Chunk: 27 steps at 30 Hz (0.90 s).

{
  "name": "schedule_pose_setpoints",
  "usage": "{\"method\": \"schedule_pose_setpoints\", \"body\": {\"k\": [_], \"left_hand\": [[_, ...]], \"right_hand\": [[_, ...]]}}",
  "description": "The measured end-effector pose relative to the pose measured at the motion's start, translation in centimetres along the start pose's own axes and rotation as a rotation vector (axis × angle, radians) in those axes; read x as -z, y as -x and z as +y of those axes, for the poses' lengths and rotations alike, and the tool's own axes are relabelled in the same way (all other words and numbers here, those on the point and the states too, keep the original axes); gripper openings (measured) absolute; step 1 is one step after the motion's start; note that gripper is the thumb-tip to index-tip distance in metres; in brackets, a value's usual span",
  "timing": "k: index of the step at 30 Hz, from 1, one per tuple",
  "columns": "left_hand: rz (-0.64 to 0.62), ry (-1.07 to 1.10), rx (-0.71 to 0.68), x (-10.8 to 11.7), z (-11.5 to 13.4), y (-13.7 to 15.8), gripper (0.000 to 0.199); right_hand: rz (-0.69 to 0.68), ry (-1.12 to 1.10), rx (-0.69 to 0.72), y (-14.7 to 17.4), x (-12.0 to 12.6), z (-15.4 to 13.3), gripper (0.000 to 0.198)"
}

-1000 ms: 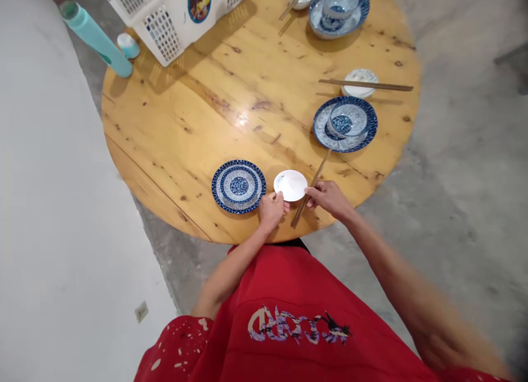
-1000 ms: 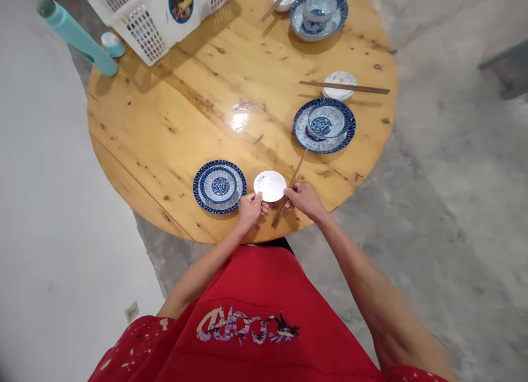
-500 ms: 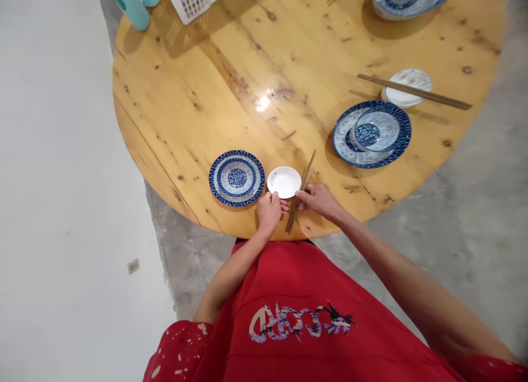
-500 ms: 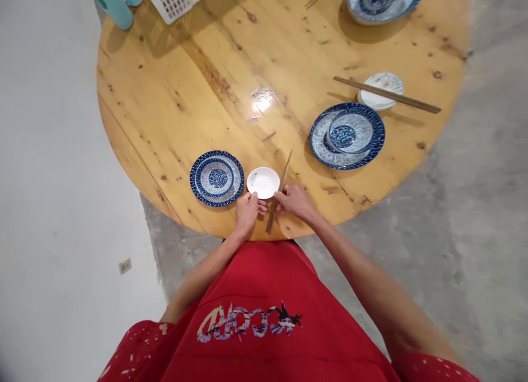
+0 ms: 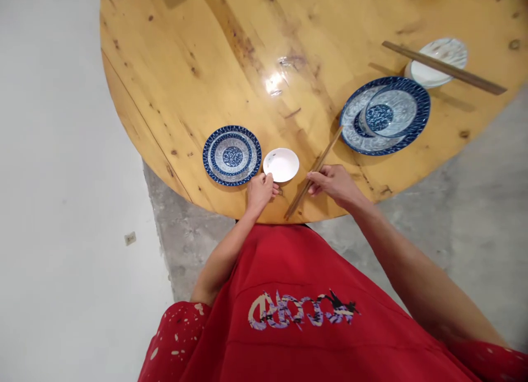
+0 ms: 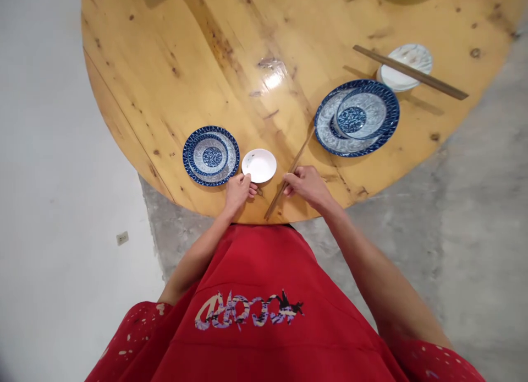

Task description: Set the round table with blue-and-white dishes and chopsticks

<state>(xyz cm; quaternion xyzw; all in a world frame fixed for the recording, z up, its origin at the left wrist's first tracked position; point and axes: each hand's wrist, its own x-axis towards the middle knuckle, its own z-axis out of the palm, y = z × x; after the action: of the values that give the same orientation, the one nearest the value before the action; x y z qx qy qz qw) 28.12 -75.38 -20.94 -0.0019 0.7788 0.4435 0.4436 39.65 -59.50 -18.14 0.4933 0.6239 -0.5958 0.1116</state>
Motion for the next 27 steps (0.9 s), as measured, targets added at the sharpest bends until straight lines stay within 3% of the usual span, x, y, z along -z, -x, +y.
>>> {"method": "schedule_pose_setpoints", "body": {"k": [6,11,14,21,27], "left_hand": [[-0.06,0.063,0.009,1.8,-1.7,1.8,0.039],[-0.363,0.089,-0.137,2.3,-3.2,5.0,0.039],[-0.467,0.192,-0.114,1.8,-3.8,5.9,0.043],[-0.381,0.326,0.02,1.5,-4.1,5.3,0.033],[-0.319,0.372,0.037,0.7,-4.3,5.1,0.029]], "right_hand": [[0.003,-0.207,0.017,1.0,1.6,-1.3,0.018],[-0.166,-0.208,0.031,0.8,-1.3,-3.2,0.023],[-0.197,-0.17,0.039,0.2,-3.6,-4.0,0.026],[-0.19,-0.172,0.059,-0.4,-5.2,-3.9,0.023],[-0.11,-0.056,0.18,-0.2,-5.6,-3.7,0.019]]}}
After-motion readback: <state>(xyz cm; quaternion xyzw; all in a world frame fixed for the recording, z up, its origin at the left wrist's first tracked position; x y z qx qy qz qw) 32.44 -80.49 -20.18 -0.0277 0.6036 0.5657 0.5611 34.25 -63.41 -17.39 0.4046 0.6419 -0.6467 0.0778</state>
